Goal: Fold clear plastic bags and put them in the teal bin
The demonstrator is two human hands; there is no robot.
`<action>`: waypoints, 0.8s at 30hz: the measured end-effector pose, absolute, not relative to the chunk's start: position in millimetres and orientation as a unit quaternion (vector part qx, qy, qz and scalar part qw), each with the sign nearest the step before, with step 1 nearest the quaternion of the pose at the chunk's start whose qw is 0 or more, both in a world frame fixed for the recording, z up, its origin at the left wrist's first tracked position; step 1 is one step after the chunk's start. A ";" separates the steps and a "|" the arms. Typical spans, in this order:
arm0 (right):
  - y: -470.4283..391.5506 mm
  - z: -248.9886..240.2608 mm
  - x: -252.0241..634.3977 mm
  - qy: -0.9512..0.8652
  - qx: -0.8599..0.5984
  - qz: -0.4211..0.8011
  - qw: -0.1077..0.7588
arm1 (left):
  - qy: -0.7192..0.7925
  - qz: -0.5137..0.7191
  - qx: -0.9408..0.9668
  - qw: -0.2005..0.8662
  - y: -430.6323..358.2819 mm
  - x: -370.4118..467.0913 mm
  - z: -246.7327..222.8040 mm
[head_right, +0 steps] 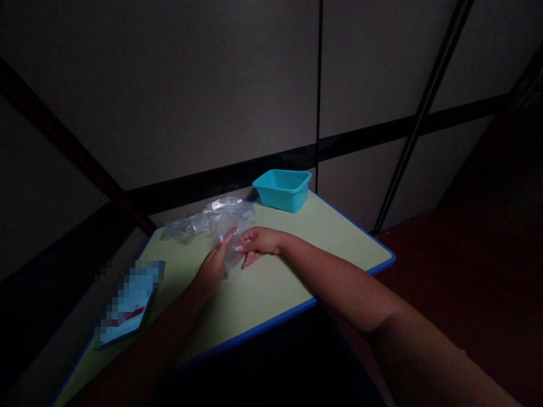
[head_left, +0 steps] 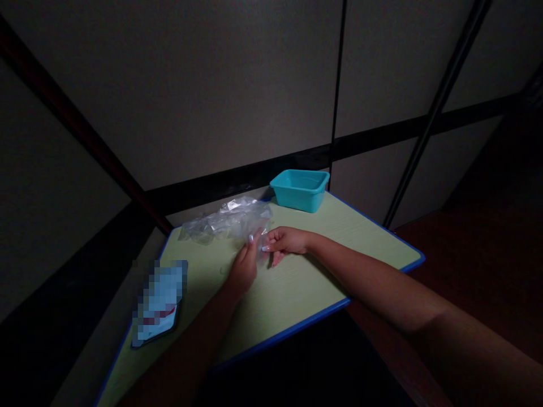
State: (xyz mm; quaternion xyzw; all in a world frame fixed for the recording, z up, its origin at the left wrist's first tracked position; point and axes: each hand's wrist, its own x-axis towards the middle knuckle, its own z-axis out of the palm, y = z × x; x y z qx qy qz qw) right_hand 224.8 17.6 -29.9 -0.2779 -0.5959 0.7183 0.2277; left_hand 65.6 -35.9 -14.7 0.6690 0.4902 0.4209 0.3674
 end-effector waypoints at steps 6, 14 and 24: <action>15.8 -29.5 224.5 -0.604 -0.311 0.698 0.225 | 0.459 0.559 0.516 0.459 -29.2 60.3 -12.7; 16.1 -26.0 226.5 -0.687 -0.328 0.609 0.220 | 0.503 0.536 0.451 0.507 -17.7 38.2 -3.5; 13.3 -22.7 231.2 -0.699 -0.329 0.602 0.201 | 0.583 0.495 0.499 0.408 -17.8 24.2 10.6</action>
